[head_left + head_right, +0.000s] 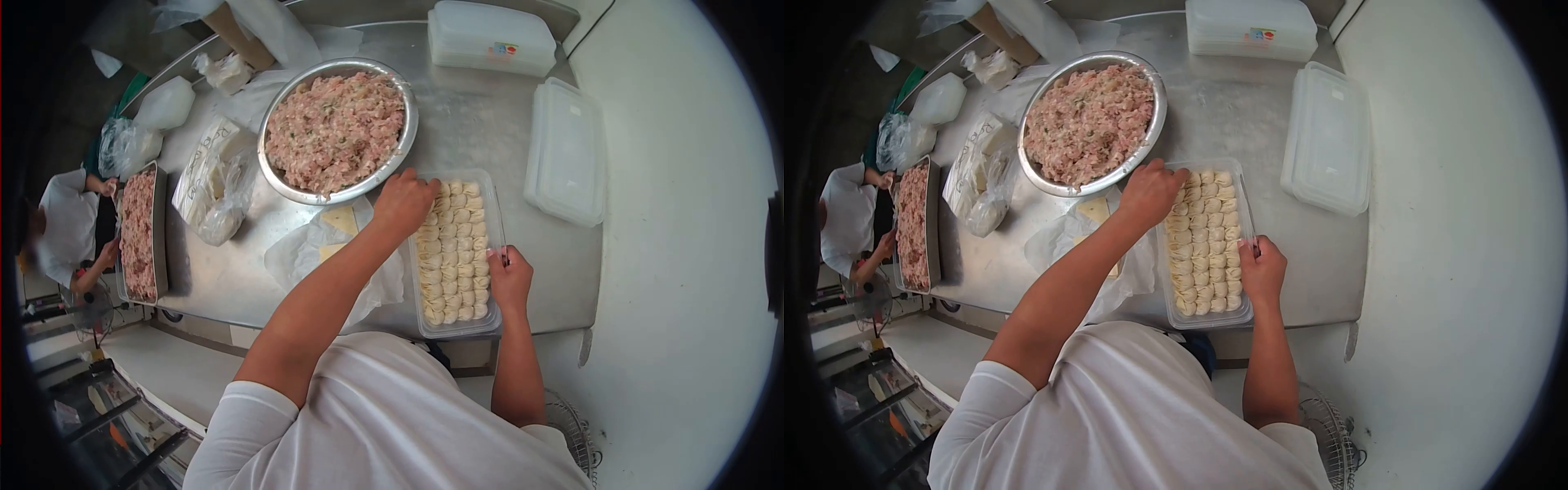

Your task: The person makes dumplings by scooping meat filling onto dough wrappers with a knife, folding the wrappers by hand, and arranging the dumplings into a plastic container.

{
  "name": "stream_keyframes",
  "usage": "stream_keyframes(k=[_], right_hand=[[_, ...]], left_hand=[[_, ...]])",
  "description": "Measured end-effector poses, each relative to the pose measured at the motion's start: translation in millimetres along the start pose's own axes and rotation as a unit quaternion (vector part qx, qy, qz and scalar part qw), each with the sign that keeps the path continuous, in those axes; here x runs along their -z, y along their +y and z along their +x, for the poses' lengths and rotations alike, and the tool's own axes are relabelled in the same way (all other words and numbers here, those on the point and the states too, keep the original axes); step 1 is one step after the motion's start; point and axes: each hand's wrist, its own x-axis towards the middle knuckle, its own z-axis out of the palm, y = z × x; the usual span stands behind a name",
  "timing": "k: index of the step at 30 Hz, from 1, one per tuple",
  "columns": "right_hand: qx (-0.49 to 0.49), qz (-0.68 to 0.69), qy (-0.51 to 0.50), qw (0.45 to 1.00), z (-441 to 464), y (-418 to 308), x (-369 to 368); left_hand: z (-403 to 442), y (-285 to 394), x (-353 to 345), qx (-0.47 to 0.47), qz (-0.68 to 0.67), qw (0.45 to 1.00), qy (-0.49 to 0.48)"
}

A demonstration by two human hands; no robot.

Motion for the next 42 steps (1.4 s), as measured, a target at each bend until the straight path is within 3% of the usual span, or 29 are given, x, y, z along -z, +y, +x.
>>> stream_keyframes(k=[3,5,9,14,19,25,29,33,34,35,36,38,42], right_hand=[[0.001,-0.012,0.006,1.000,-1,-2,1],[0.004,-0.017,0.009,1.000,-4,0,2],[0.067,-0.001,0.040,0.997,-6,9,13],[0.170,-0.070,0.002,0.983,15,-39,31],[0.308,-0.175,-0.090,0.931,37,-134,18],[0.438,-0.310,-0.091,0.839,58,-215,-40],[0.492,-0.329,-0.092,0.801,66,-248,-76],[0.533,-0.341,-0.172,0.755,69,-251,-97],[0.542,-0.343,-0.196,0.742,71,-251,-99],[0.541,-0.344,-0.197,0.742,74,-252,-99],[0.537,-0.360,-0.219,0.731,75,-254,-97],[0.534,-0.375,-0.239,0.719,78,-253,-93],[0.544,-0.349,-0.259,0.718,81,-242,-94]], left_hand=[[-19,3,7,-0.009,-0.021,1.000,0.014],[-47,-3,11,-0.064,-0.151,0.974,0.159],[-130,-26,27,0.060,-0.237,0.963,0.117],[-199,-47,0,0.098,-0.249,0.963,0.046],[-195,-48,5,0.081,-0.281,0.954,0.064],[-206,-56,-4,0.059,-0.303,0.950,0.055],[-204,-57,-5,0.074,-0.360,0.927,0.072],[-205,-67,-13,0.115,-0.446,0.881,0.103],[-207,-72,-18,0.210,-0.609,0.749,0.156],[-209,-78,-23,0.293,-0.738,0.575,0.199],[-212,-85,-20,0.293,-0.739,0.574,0.198],[-213,-100,-7,0.260,-0.893,0.238,0.280],[-195,-105,8,0.314,-0.872,0.184,0.328]])
